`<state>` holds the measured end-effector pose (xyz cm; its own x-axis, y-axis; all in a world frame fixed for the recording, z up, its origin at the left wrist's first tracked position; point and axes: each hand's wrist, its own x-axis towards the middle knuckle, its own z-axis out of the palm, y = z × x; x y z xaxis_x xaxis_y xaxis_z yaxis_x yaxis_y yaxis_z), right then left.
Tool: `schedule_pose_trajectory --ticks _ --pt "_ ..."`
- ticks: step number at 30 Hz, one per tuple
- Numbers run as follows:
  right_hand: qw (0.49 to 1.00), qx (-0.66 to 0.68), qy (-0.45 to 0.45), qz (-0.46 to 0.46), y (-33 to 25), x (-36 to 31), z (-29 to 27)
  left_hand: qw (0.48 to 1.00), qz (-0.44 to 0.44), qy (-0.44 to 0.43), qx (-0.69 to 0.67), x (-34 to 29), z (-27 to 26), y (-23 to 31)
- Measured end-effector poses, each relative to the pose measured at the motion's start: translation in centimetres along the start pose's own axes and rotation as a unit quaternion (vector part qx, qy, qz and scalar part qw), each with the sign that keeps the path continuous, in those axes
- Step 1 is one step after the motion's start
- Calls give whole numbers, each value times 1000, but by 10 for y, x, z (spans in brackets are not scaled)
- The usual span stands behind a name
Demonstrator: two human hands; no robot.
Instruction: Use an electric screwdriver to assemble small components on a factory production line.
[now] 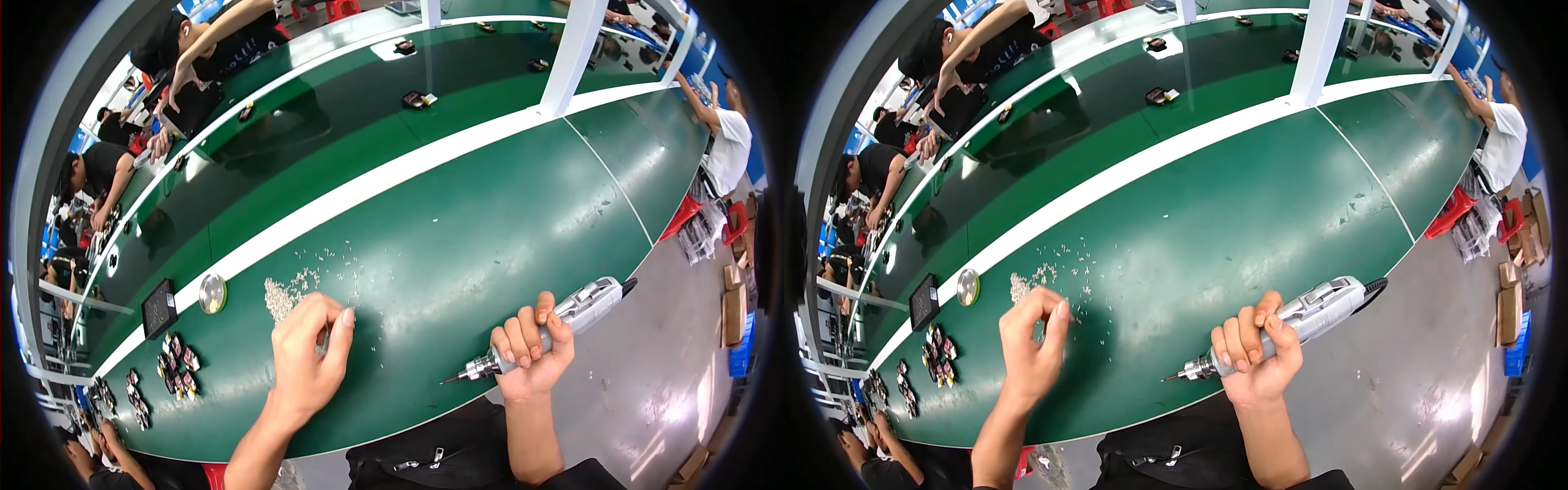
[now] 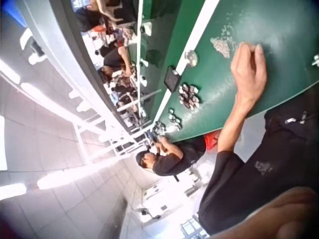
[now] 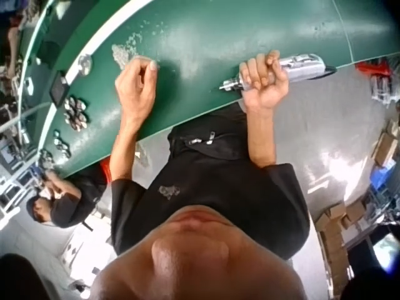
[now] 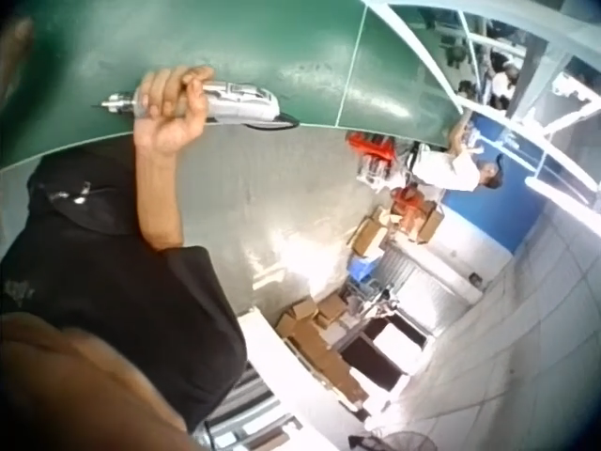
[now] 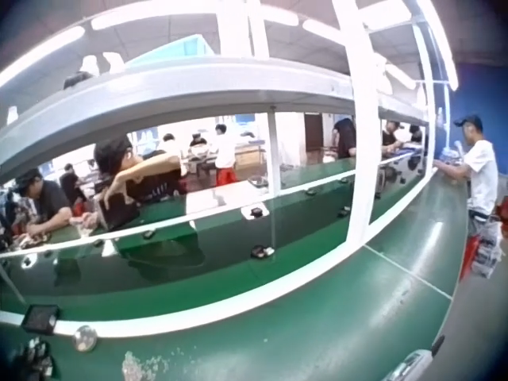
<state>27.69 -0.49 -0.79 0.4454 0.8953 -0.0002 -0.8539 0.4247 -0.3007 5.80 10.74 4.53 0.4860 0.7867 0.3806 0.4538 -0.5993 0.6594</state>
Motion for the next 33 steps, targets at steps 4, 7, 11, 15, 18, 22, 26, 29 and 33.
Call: schedule_pose_trajectory --ticks 4,7,11,15,18,22,26,29,33 --pt "1000 13 6 4 -6 3 -10 996 64 17 64 111 41 -37" --pt "1000 0 -3 21 -8 4 -10 995 10 -8 101 184 71 -60" --pt "1000 7 0 27 -9 4 -10 974 -22 -16 224 248 117 -65" --pt "999 15 -17 31 -9 3 -14 968 -68 -10 243 290 148 -68" --pt "998 40 -14 45 -10 4 -2 965 -97 12 243 308 159 -83" --pt "997 58 -1 57 -9 4 -22 964 -70 14 255 313 162 -95" --pt "997 47 -5 59 -13 6 -3 977 5 -57 207 314 137 -108" --pt "999 27 -7 41 -12 1 -11 980 25 -88 174 311 121 -114" --pt "998 37 -21 49 -12 -2 -15 982 15 -67 178 290 110 -104"
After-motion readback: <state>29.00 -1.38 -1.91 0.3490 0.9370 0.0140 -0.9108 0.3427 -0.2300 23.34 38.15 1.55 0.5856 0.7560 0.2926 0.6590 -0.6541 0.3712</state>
